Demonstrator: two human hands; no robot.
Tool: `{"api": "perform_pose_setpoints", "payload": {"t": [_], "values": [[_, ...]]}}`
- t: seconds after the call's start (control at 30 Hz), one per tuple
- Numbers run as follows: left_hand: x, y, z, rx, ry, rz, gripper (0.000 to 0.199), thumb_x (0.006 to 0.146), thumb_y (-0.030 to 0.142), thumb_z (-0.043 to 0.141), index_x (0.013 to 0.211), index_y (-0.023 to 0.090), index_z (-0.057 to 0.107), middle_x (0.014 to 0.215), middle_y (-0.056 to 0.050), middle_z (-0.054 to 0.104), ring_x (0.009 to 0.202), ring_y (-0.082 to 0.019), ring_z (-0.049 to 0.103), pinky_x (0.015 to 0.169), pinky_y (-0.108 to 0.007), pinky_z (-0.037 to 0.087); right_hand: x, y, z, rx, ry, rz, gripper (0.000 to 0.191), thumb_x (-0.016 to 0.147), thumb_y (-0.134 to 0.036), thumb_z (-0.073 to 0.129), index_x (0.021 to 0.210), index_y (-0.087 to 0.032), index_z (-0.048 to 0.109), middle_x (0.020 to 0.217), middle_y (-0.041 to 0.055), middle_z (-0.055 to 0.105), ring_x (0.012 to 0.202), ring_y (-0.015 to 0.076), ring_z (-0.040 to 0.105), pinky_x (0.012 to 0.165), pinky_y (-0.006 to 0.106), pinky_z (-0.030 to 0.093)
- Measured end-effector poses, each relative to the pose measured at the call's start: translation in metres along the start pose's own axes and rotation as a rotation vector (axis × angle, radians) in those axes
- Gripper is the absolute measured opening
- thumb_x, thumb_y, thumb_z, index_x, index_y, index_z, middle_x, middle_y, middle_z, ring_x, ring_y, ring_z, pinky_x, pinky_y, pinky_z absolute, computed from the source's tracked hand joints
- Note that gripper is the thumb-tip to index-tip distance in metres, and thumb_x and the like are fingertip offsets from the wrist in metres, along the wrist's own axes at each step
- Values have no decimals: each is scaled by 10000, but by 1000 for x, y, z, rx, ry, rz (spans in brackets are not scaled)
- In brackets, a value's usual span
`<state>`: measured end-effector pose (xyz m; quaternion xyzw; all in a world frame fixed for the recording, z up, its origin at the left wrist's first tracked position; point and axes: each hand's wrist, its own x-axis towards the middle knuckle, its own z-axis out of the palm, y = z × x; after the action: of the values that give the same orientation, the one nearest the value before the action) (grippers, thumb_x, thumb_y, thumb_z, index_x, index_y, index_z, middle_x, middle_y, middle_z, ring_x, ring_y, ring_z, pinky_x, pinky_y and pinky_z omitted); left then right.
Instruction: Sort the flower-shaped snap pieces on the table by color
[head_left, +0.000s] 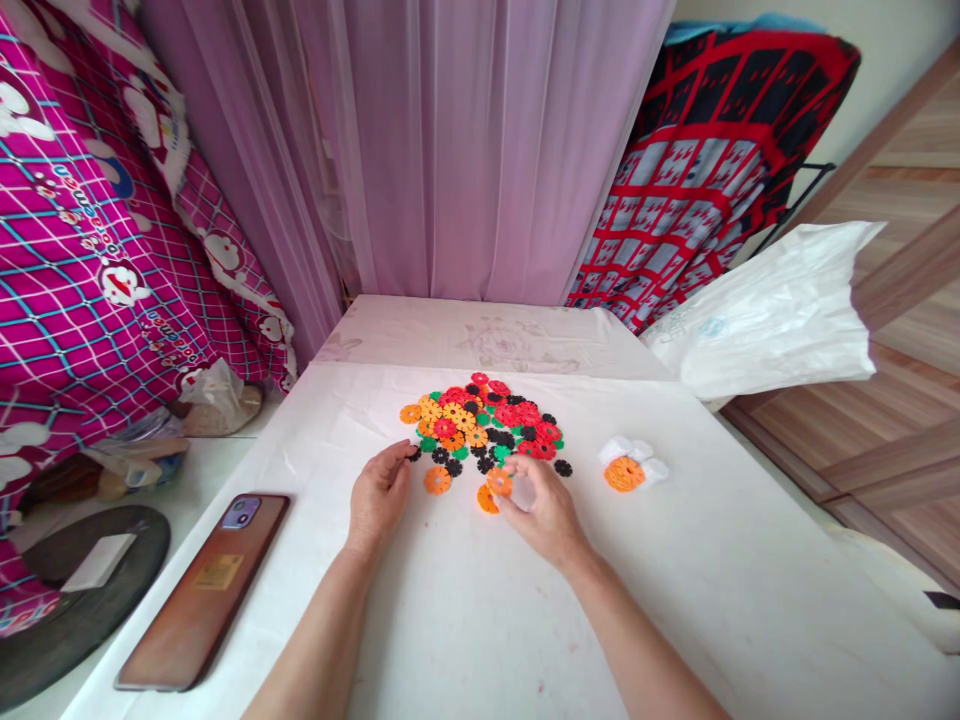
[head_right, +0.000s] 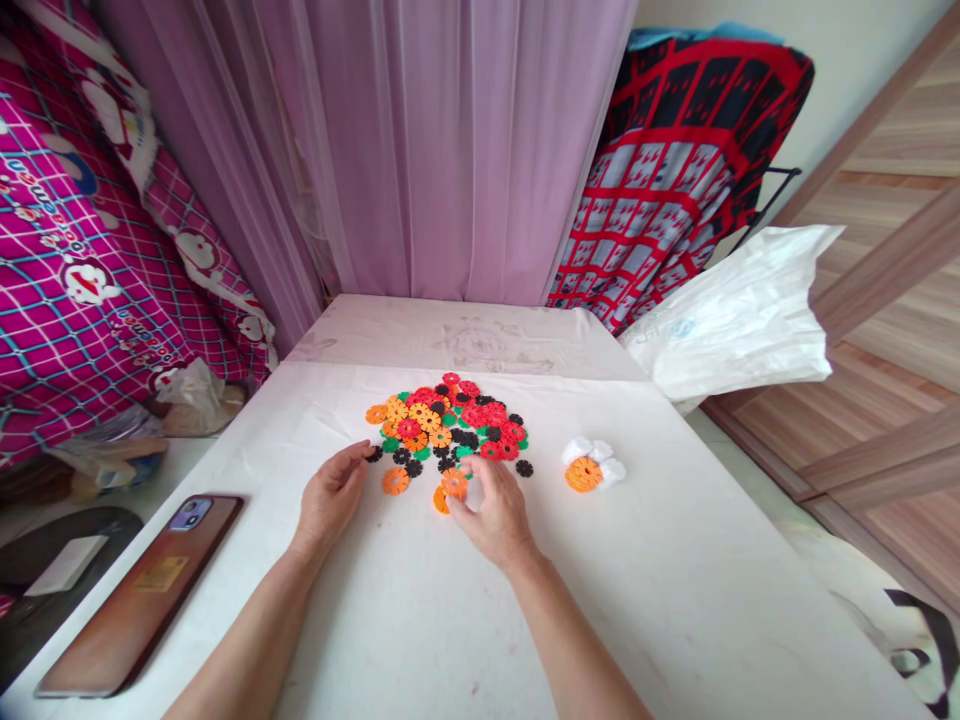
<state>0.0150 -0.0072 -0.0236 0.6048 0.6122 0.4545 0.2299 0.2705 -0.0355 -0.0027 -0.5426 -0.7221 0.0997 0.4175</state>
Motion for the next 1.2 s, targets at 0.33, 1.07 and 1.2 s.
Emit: {"api": "perform_pose_setpoints", "payload": {"t": [0.33, 1.07, 1.2], "values": [[0, -2, 0, 7, -13, 6, 300, 838, 281, 481, 1034, 246, 705, 1189, -43, 705, 1116, -204, 637, 1016, -395, 487, -14, -4, 8, -72, -38, -119, 480, 706, -148, 594, 1175, -224, 525, 982, 50, 676, 927, 228, 623, 872, 399, 497], [0, 5, -1, -34, 0, -28, 287, 819, 298, 494, 1002, 253, 710, 1180, -41, 708, 1092, -214, 645, 1003, -401, 484, -16, -4, 5, -89, -83, -120, 433, 762, -189, 603, 1190, -211, 539, 1022, 58, 678, 957, 229, 604, 887, 386, 471], [1, 6, -1, -80, 60, -56, 268, 809, 268, 497, 957, 250, 719, 1164, -34, 717, 1092, -206, 647, 1027, -397, 467, -11, -9, 6, -120, -35, -116, 282, 810, -200, 590, 1092, -211, 592, 987, 54, 693, 928, 222, 606, 862, 370, 456]]}}
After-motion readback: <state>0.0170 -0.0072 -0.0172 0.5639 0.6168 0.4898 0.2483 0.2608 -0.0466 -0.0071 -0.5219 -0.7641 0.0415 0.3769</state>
